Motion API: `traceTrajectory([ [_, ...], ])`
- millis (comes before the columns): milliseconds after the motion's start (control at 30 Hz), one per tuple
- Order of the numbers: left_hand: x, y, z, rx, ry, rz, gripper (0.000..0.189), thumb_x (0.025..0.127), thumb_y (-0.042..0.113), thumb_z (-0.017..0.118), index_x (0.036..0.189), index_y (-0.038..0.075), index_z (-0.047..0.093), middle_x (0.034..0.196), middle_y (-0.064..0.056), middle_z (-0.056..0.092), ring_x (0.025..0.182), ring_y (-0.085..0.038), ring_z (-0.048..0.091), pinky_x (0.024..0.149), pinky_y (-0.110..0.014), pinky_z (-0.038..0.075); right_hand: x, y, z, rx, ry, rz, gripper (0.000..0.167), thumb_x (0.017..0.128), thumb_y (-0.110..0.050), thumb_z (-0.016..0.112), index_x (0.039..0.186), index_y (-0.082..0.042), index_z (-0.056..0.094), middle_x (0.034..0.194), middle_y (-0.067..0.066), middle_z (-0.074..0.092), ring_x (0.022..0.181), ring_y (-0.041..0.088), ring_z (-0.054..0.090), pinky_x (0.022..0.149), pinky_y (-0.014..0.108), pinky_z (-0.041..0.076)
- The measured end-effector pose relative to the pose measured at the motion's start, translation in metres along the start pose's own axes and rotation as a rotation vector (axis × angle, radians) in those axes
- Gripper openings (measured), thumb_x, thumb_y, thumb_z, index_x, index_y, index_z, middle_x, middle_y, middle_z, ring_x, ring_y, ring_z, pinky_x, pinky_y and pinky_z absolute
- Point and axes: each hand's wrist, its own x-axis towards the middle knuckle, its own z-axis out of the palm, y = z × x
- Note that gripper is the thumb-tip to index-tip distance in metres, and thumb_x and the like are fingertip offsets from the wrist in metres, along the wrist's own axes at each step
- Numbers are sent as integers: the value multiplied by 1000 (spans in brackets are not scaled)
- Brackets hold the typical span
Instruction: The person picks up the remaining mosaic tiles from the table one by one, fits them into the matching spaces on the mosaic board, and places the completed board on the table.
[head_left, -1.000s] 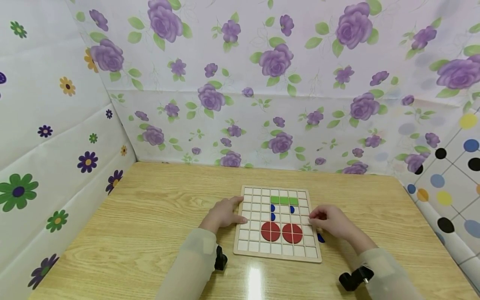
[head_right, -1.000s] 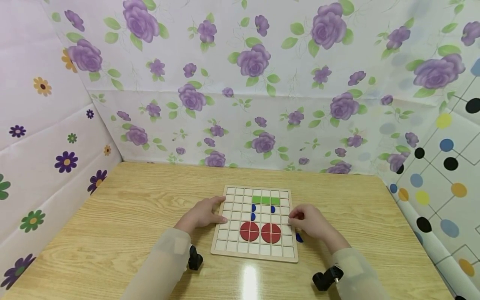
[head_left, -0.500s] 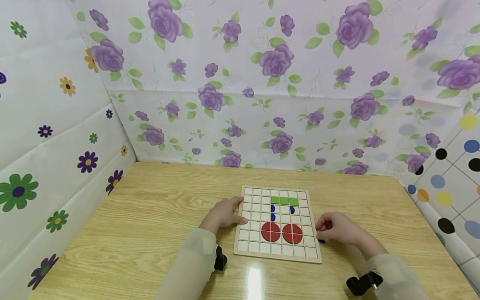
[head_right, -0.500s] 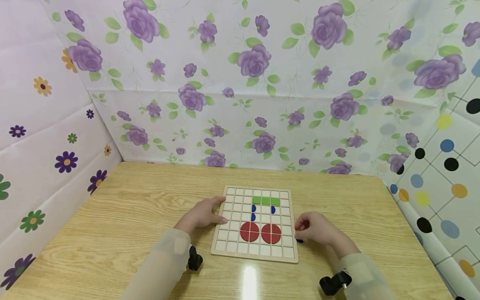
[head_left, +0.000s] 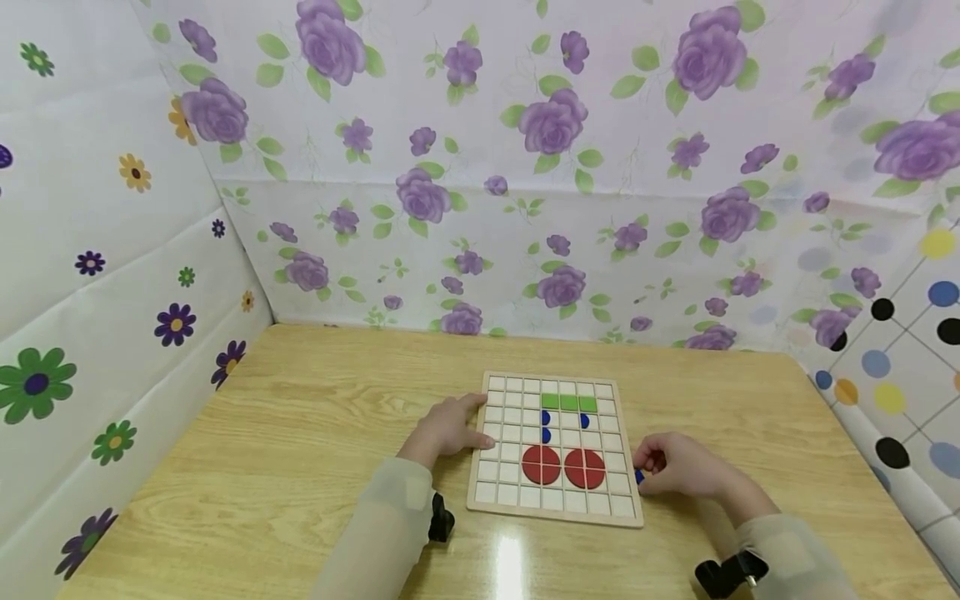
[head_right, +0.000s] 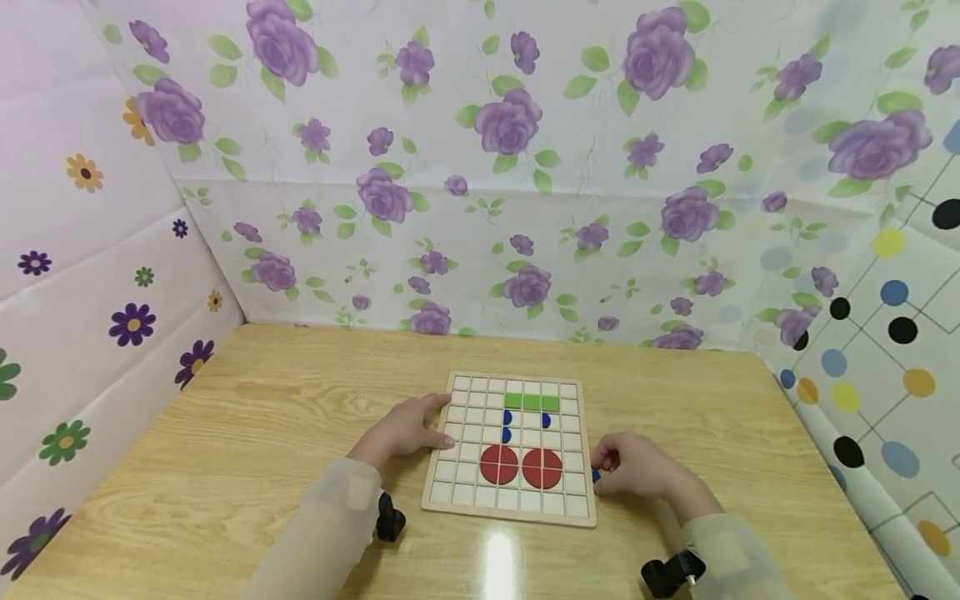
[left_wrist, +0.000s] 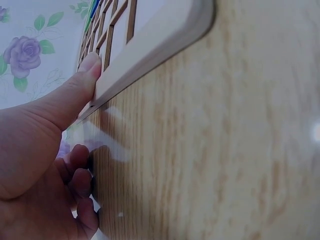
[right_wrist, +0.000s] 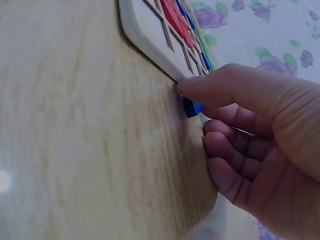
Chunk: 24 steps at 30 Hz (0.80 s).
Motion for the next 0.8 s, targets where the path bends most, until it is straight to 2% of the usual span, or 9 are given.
traceTrajectory([
  [300, 1, -2, 1, -8, -2, -2, 76, 80, 40, 73, 146, 27, 37, 151, -19, 32, 140, -42, 26, 109, -62, 27, -2, 0, 2, 38, 19, 6, 26, 76, -14, 77, 91, 0, 61, 80, 5, 57, 69, 6, 49, 60, 19, 44],
  [567, 0, -1, 0, 4, -3, -1, 76, 79, 40, 74, 145, 26, 39, 149, -19, 36, 137, -42, 32, 106, -61, 32, -2, 9, 2, 87, 47, -3, 27, 79, -14, 75, 90, 0, 55, 77, 3, 52, 68, 5, 49, 59, 20, 43],
  [800, 2, -2, 0, 15, 2, -1, 76, 80, 42, 73, 145, 28, 38, 148, -17, 39, 135, -41, 36, 103, -62, 35, 1, 11, 1, 104, 52, 13, 24, 82, -15, 73, 92, 1, 58, 80, 5, 56, 70, 5, 50, 60, 20, 44],
])
